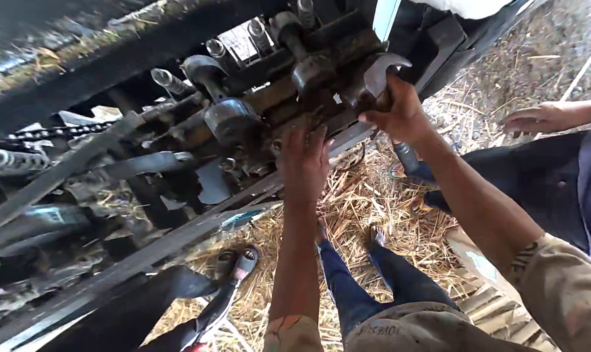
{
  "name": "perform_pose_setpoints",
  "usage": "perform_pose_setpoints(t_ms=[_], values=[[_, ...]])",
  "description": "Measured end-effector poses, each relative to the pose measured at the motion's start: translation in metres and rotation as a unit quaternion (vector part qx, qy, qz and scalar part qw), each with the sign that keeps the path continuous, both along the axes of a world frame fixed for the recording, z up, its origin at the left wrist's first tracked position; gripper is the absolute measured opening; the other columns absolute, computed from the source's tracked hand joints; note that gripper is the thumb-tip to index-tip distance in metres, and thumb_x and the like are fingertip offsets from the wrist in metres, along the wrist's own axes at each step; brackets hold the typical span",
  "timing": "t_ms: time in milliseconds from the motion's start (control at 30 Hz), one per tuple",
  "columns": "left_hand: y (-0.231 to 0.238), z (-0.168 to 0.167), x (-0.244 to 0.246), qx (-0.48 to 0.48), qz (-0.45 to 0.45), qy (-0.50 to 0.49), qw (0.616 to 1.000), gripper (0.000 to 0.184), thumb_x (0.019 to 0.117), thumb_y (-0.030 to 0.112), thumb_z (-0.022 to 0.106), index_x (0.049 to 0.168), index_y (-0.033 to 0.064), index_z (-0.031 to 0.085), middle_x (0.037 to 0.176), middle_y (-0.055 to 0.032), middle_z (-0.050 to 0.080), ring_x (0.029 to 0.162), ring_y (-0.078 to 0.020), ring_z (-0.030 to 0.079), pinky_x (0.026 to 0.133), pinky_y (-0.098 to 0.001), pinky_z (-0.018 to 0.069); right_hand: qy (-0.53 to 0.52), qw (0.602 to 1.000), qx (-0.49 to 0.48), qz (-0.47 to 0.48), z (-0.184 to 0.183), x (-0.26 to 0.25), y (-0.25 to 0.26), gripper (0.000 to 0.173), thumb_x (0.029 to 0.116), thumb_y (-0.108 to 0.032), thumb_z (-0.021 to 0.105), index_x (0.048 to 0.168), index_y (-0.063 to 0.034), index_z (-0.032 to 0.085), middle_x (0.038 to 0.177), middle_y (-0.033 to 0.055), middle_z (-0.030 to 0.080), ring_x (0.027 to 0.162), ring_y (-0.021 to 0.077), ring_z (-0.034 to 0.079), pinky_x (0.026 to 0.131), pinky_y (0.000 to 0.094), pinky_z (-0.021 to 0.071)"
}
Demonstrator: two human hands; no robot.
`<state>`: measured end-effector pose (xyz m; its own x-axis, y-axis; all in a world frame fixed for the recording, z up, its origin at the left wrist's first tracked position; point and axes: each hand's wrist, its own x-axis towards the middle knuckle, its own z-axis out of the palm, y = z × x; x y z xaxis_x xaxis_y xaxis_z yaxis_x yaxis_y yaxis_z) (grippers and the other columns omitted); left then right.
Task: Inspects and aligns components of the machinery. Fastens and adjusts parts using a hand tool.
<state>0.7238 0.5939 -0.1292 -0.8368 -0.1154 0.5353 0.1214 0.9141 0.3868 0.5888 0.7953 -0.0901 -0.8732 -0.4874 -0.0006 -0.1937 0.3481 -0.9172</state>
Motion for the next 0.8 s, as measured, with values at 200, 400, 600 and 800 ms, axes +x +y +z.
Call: perform_pose_setpoints(t_ms=[200,400,600,800], values=[[0.005,-0.010,-0.001,0.028,-0.004,0.023,0.999,0.021,0.0999,0.020,0.067,0.113,0.0081,0.077,0.121,-0.0210,0.068,0.114,-0.0344,0.065,0.096,-0.0442,0.0556,0.023,1.000,0.011,0.012,-0.006,-0.007,0.001,0.055,0.0807,-0.012,0.085,0.127,0.0009,0.058,0.104,0.0122,0.070,0.078,0.0169,0.072,0.070,0.0358,0.0649],[0.009,-0.014,-0.007,0.024,-0.003,0.053,0.998,0.025,0.1002,0.021,0.067,0.120,0.0094,0.076,0.117,-0.0210,0.068,0.109,-0.0326,0.066,0.093,-0.0420,0.0558,0.049,0.998,0.023,0.010,-0.018,-0.009,0.006,0.054,0.0810,-0.016,0.085,0.125,0.0018,0.059,0.103,0.0119,0.070,0.081,0.0159,0.072,0.074,0.0364,0.0642],[0.013,-0.020,-0.007,0.051,0.004,0.045,0.998,0.022,0.0995,0.017,0.066,0.117,0.0094,0.077,0.117,-0.0222,0.064,0.104,-0.0317,0.064,0.090,-0.0414,0.0554,0.087,0.996,0.024,-0.016,-0.025,-0.008,0.007,0.055,0.0801,-0.020,0.086,0.123,0.0022,0.060,0.104,0.0119,0.070,0.088,0.0154,0.072,0.081,0.0366,0.0632],[0.021,-0.033,-0.006,0.043,0.050,0.089,0.994,0.021,0.0972,0.018,0.069,0.116,0.0155,0.079,0.120,-0.0223,0.065,0.108,-0.0323,0.064,0.090,-0.0412,0.0552,0.146,0.987,-0.033,-0.057,-0.040,0.004,0.011,0.048,0.0784,-0.017,0.086,0.114,0.0045,0.062,0.099,0.0104,0.071,0.090,0.0106,0.071,0.086,0.0301,0.0597]])
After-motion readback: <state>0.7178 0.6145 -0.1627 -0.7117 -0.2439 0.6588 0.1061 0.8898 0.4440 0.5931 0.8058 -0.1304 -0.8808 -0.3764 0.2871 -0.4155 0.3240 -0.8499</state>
